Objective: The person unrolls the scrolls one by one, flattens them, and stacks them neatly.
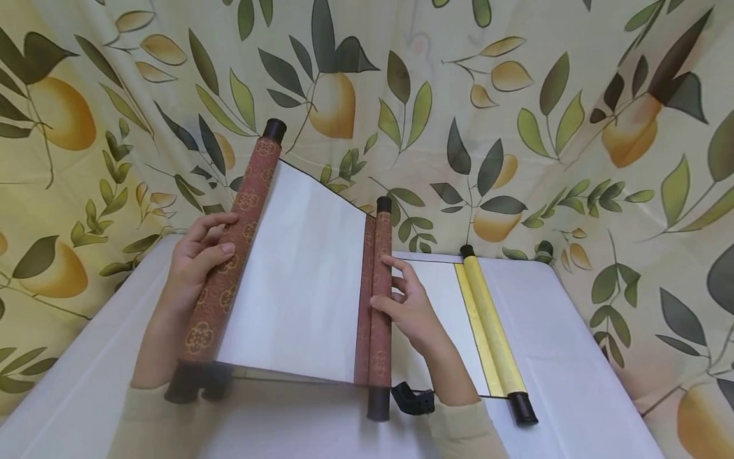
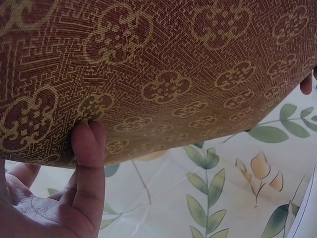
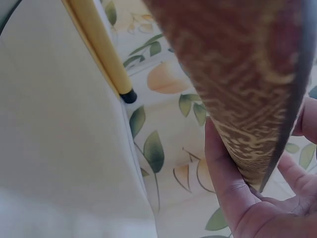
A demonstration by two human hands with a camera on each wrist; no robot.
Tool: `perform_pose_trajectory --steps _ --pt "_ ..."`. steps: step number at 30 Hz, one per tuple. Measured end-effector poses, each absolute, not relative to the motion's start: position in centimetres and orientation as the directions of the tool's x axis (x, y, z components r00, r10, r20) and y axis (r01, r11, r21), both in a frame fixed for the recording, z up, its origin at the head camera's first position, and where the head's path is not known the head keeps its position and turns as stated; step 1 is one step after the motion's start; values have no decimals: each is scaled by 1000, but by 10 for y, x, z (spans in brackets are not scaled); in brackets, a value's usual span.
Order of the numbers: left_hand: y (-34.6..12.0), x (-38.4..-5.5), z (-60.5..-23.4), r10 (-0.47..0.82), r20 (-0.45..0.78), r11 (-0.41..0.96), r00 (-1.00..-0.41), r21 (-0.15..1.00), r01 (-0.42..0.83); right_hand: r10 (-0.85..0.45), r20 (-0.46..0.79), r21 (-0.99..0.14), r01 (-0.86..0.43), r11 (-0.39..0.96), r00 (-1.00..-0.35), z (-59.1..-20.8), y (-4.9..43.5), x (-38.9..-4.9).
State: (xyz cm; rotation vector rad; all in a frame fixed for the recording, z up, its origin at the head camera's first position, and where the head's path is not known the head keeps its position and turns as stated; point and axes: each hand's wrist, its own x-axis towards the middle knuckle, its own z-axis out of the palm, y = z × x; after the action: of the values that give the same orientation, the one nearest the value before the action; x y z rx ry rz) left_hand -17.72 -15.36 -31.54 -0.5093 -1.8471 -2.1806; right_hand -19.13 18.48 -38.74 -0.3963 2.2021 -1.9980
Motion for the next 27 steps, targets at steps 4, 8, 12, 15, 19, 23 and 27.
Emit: perform_pose_trajectory --steps 4,8,12,15,19,23,27 --pt "-158 -174 -314 21 410 -172 -912 900 401 -285 74 -991 -102 84 -956 -387 184 -192" --pt "-161 -172 -313 21 402 -175 -916 903 392 -292 68 -992 -96 84 -954 -387 182 -192" --pt "-162 -171 -313 22 395 -177 -918 906 385 -301 67 -992 -96 83 -951 -388 180 -192" --pt "-163 -171 -313 20 398 -188 -917 902 388 -305 70 -990 -103 95 -950 -387 180 -193" --pt "-158 -175 -315 34 412 -211 -910 893 397 -289 73 -987 -110 114 -955 -385 185 -193" --pt "-146 -181 -322 76 393 -242 -916 899 366 -244 57 -985 -94 144 -968 -384 199 -188" --pt "-135 -181 -336 129 324 -222 -937 931 291 -227 16 -980 -60 188 -974 -387 216 -181"
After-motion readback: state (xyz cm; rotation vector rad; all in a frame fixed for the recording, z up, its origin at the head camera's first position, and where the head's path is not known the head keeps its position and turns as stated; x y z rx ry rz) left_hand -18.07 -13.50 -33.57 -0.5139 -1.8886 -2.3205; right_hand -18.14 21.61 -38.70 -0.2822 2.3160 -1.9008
